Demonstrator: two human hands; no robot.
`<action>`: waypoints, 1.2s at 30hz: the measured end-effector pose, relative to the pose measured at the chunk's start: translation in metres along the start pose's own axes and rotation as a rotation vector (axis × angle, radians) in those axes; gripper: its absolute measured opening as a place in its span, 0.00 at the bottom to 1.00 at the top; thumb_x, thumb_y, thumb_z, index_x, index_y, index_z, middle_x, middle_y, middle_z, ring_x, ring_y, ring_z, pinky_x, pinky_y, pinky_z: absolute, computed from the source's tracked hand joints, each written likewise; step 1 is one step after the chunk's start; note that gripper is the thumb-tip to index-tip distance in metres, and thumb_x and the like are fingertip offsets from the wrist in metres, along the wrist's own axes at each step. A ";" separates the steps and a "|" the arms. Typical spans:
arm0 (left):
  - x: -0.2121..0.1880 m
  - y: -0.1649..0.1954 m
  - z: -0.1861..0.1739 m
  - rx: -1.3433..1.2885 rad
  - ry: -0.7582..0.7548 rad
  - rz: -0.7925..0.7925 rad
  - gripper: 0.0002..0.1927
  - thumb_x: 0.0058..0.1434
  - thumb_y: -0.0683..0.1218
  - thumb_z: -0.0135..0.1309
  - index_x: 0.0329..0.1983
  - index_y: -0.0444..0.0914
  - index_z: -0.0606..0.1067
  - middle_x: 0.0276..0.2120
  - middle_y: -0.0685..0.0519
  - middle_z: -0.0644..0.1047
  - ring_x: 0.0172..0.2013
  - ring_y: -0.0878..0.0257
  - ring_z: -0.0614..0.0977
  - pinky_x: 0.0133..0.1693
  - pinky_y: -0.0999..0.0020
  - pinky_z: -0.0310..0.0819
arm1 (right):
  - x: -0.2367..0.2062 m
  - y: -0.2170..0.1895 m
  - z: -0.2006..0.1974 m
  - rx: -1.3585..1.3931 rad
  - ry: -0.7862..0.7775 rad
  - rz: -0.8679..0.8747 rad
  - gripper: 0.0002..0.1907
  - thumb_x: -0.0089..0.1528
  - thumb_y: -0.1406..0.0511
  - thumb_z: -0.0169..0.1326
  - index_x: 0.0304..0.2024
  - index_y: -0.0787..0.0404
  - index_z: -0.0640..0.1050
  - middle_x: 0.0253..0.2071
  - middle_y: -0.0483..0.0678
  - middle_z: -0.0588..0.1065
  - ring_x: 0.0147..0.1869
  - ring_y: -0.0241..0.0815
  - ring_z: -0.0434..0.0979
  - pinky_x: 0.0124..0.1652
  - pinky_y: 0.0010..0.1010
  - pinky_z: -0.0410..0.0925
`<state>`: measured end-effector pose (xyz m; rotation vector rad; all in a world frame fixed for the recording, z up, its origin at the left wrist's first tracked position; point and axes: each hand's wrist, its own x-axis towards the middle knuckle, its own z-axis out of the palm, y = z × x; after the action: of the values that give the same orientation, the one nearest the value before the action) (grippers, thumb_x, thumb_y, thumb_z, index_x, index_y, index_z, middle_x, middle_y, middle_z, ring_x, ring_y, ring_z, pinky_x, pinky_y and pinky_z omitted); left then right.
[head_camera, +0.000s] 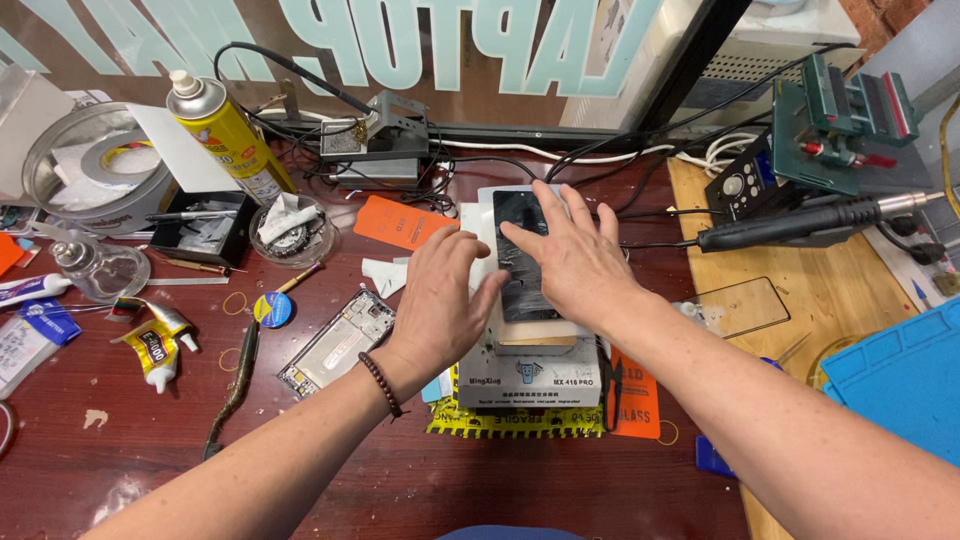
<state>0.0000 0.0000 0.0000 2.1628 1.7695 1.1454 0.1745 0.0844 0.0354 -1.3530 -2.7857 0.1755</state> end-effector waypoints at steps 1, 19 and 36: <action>0.002 -0.002 0.002 -0.022 0.010 -0.072 0.15 0.62 0.48 0.60 0.47 0.35 0.73 0.49 0.42 0.76 0.59 0.45 0.71 0.59 0.51 0.63 | -0.005 -0.001 -0.001 -0.019 0.009 -0.011 0.37 0.54 0.74 0.52 0.64 0.42 0.73 0.75 0.56 0.50 0.78 0.59 0.45 0.66 0.65 0.44; 0.020 -0.017 0.014 -0.307 0.028 -0.646 0.12 0.60 0.46 0.57 0.42 0.35 0.79 0.38 0.46 0.84 0.38 0.54 0.86 0.44 0.61 0.78 | -0.010 -0.011 -0.001 -0.060 0.054 -0.026 0.37 0.52 0.76 0.50 0.63 0.44 0.74 0.74 0.58 0.53 0.77 0.61 0.47 0.65 0.64 0.45; 0.071 -0.021 0.057 -0.720 -0.149 -1.174 0.24 0.59 0.50 0.61 0.53 0.31 0.76 0.37 0.46 0.82 0.35 0.57 0.82 0.36 0.55 0.76 | -0.014 0.037 0.013 1.331 0.110 0.913 0.36 0.66 0.61 0.50 0.75 0.49 0.55 0.62 0.45 0.69 0.57 0.41 0.75 0.49 0.40 0.72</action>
<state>0.0203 0.0900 -0.0184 0.5715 1.6894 0.9637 0.2110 0.0955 0.0182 -1.7538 -1.0837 1.4911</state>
